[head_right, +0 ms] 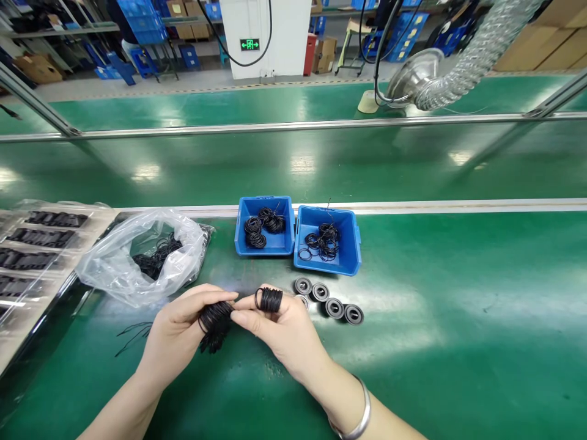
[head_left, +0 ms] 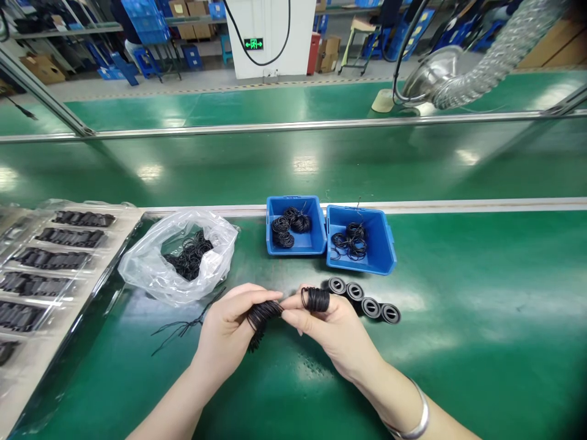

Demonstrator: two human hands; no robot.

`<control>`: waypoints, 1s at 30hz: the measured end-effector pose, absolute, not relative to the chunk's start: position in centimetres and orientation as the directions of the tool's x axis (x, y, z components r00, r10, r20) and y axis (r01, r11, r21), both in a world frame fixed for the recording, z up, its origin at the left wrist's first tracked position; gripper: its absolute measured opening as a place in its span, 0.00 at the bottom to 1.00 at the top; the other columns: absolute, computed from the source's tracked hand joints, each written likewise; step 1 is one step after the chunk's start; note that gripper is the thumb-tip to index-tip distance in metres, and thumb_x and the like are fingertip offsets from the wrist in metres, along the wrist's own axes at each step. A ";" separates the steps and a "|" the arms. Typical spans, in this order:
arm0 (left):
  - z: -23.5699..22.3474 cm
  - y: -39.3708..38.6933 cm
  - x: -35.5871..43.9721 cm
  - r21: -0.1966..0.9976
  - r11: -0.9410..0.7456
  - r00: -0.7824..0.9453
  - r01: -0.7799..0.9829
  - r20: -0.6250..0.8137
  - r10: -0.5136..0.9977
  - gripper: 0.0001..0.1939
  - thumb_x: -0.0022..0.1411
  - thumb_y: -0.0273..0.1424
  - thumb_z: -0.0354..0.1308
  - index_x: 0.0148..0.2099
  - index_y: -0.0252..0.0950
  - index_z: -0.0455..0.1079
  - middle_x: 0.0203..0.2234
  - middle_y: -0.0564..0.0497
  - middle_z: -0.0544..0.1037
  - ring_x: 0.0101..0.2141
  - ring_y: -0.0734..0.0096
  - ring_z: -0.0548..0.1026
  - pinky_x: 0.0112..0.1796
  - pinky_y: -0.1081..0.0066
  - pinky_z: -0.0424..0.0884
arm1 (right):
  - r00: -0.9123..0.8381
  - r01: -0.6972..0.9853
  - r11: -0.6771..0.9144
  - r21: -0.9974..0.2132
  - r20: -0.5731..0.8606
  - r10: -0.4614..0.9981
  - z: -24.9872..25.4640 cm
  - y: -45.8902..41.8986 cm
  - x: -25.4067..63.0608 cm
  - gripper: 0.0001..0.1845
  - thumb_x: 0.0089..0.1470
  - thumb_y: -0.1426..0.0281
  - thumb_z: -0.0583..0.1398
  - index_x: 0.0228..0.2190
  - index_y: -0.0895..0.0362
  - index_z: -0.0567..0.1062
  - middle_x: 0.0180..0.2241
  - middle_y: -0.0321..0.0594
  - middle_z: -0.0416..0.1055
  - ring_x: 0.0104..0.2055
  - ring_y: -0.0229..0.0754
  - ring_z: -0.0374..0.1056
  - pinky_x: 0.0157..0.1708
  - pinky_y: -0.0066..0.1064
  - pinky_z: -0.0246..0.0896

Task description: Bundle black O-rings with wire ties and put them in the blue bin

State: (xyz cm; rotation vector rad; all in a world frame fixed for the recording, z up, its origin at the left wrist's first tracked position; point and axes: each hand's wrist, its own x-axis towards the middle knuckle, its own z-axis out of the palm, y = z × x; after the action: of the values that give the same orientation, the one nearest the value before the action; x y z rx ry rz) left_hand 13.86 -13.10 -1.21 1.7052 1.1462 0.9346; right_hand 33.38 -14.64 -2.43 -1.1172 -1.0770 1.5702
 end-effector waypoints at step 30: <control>-1.3 -13.2 14.1 0.950 -0.100 0.267 0.295 0.018 0.963 0.12 0.66 0.28 0.58 0.48 0.42 0.80 0.35 0.50 0.85 0.37 0.66 0.83 0.43 0.69 0.78 | -0.141 -0.305 -0.264 -0.915 -0.231 0.963 -2.1 -14.4 33.3 0.12 0.54 0.62 0.68 0.24 0.55 0.81 0.23 0.35 0.71 0.29 0.38 0.65 0.34 0.32 0.60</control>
State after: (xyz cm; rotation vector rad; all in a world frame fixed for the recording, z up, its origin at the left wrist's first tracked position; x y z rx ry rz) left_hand 14.10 -13.24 -1.29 1.5924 1.1940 0.8880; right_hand 33.35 -14.40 -2.12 -1.0855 -0.9011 1.6067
